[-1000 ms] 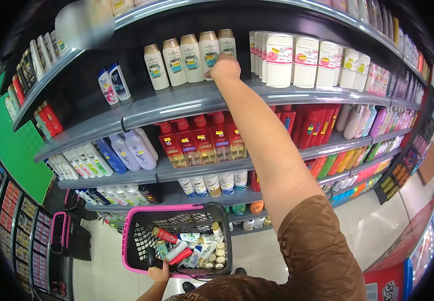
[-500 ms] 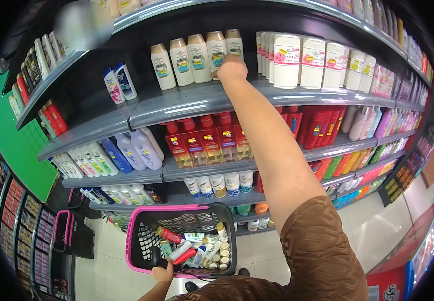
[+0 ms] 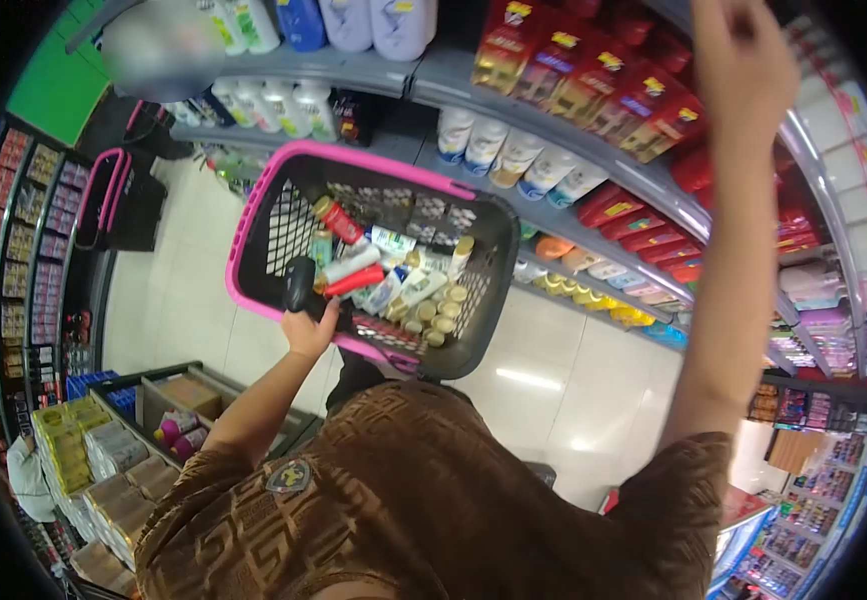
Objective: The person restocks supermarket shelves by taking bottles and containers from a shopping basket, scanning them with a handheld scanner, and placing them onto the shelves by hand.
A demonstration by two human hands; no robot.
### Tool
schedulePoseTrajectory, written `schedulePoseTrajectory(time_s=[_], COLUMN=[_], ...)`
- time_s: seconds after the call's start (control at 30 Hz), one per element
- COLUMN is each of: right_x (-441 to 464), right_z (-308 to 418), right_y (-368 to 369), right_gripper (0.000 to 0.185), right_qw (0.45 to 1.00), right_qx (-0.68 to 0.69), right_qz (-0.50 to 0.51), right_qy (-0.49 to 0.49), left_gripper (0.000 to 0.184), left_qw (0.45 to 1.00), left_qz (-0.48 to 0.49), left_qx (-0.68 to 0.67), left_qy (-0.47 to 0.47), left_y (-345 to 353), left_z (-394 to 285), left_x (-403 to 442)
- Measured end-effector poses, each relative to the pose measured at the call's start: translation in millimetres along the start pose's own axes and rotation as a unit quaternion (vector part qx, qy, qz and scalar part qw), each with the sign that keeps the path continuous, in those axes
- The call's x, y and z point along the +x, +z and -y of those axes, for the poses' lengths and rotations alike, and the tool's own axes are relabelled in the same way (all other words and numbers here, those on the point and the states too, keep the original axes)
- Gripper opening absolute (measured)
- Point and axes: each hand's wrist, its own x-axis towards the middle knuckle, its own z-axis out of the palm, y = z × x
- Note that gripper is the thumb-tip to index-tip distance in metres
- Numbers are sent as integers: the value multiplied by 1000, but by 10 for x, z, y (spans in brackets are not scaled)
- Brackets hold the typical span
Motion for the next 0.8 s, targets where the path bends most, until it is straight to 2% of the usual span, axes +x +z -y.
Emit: schedulePoseTrajectory(time_s=[0.03,0.07,0.1,0.13,0.17,0.2,0.23,0.27,0.33,0.37,0.4,0.43,0.5,0.57,0.63,0.73,0.8], right_x=[-559,-1163,-2043,-2468,-3041,-3626,-4054,-4438,-4831,-4935,-5051,-5224,-5534,-5383,-5305,-5533,-5461], right_z=[205,421,402,925,1027,1078,1154,1236,1345,1377,1411,1378,1228,1228,1262,1181,1251], right_y=[34,135,383,429,655,762,900,986,1151,1258,1356,1448,1588,1636,1769,1835,1728], right_gripper=[30,24,17,14,30,47,51,49,48,53,59,59,60,62,55,51,45], right_qw=[999,997,946,908,814,738,630,612,589,544,494,491,555,537,481,494,521], right_qx=[33,65,275,160,176,149,152,99,46,-22,-89,-87,-216,-217,-257,-235,-217], right_qz=[2,28,144,367,536,652,756,772,786,819,846,847,769,749,781,793,755], right_qy=[35,-32,93,126,136,89,95,140,184,184,182,183,231,323,304,268,332], left_gripper=[31,31,28,26,22,23,25,25,28,32,31,27,25,24,23,20,19], left_qw=[1000,1000,987,951,924,888,845,809,808,807,809,783,788,796,805,798,798], left_qz=[12,16,18,18,41,83,126,154,182,208,221,240,273,287,303,325,339], left_qx=[2,2,-143,-284,-344,-400,-451,-491,-497,-503,-476,-500,-484,-458,-431,-438,-436], left_qy=[-6,-16,-68,-122,-162,-211,-258,-284,-260,-230,-263,-282,-267,-274,-274,-257,-242], left_y=[-7,-9,-23,-61,-167,-263,-367,-448,-650,-772,-894,-1032,-1201,-1359,-1482,-1554,-1562], left_z=[54,77,70,52,-3,28,95,153,268,321,368,470,670,837,949,1028,1045], left_x=[23,71,100,104,169,239,285,325,395,420,443,488,592,657,718,804,861])
